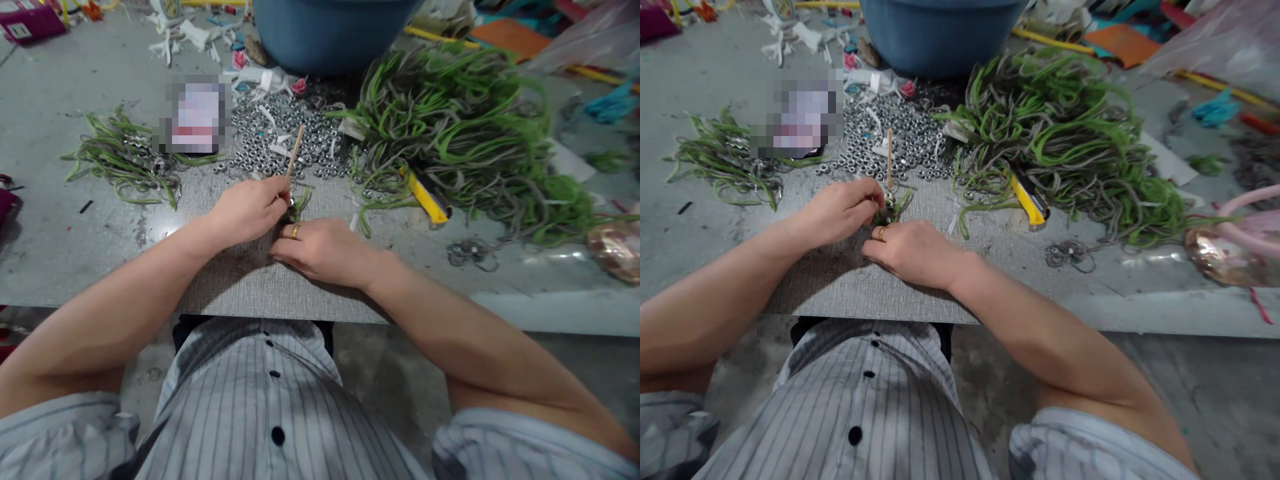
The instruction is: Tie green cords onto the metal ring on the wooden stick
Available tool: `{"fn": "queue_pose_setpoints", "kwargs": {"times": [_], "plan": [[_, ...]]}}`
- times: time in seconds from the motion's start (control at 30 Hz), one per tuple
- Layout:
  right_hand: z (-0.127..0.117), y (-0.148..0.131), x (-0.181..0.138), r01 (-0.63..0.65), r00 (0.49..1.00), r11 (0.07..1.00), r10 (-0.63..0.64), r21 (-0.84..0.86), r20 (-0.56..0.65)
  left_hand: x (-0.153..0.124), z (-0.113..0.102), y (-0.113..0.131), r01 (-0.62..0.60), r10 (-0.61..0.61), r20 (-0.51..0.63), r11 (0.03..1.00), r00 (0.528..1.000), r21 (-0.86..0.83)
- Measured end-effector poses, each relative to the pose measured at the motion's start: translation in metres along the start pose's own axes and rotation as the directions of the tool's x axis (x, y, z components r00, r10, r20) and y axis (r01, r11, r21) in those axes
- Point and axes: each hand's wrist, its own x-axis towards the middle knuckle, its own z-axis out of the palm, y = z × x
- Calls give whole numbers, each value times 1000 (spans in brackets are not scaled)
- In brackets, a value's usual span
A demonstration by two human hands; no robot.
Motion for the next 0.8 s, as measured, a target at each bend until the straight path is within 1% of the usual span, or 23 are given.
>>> {"fn": "queue_pose_setpoints", "kwargs": {"times": [0.07, 0.13, 0.17, 0.23, 0.3, 0.33, 0.4, 0.47, 0.53, 0.67, 0.73, 0.8], "plan": [[-1, -4, 2, -57, 998, 996, 55, 69, 31, 0, 0, -1, -17, 17, -9, 1000, 1000, -17], [-2, -3, 2, -135, 991, 971, 131, 197, 37, 1, 1, -2, -42, 41, -22, 998, 999, -44], [-2, 0, 2, -174, 984, 943, 176, 285, 18, 2, 2, -3, -54, 53, -26, 997, 998, -62], [0, 7, 2, -215, 955, 838, 289, 502, -73, 4, 2, -6, -79, 76, -35, 991, 996, -108], [3, 17, 2, -195, 890, 682, 425, 705, -165, 4, 2, -7, -99, 93, -44, 983, 995, -158], [5, 22, 2, -189, 856, 603, 488, 775, -171, 4, 1, -7, -103, 97, -45, 979, 994, -176], [10, 30, 3, -195, 815, 471, 566, 860, -125, 3, 0, -7, -106, 100, -42, 976, 994, -190], [13, 34, 3, -215, 796, 394, 601, 894, -73, 2, 0, -5, -94, 89, -32, 981, 995, -172], [16, 36, 3, -222, 787, 377, 613, 899, -63, 2, 1, -4, -69, 66, -28, 990, 997, -124], [18, 38, 0, -232, 793, 435, 602, 870, -90, 4, 4, -5, -49, 47, -45, 997, 998, -59], [17, 37, -1, -257, 789, 507, 602, 823, -126, 6, 5, -6, -47, 45, -45, 997, 998, -56], [15, 36, -2, -302, 787, 609, 593, 734, -168, 7, 6, -7, -43, 41, -44, 998, 998, -38]]}}
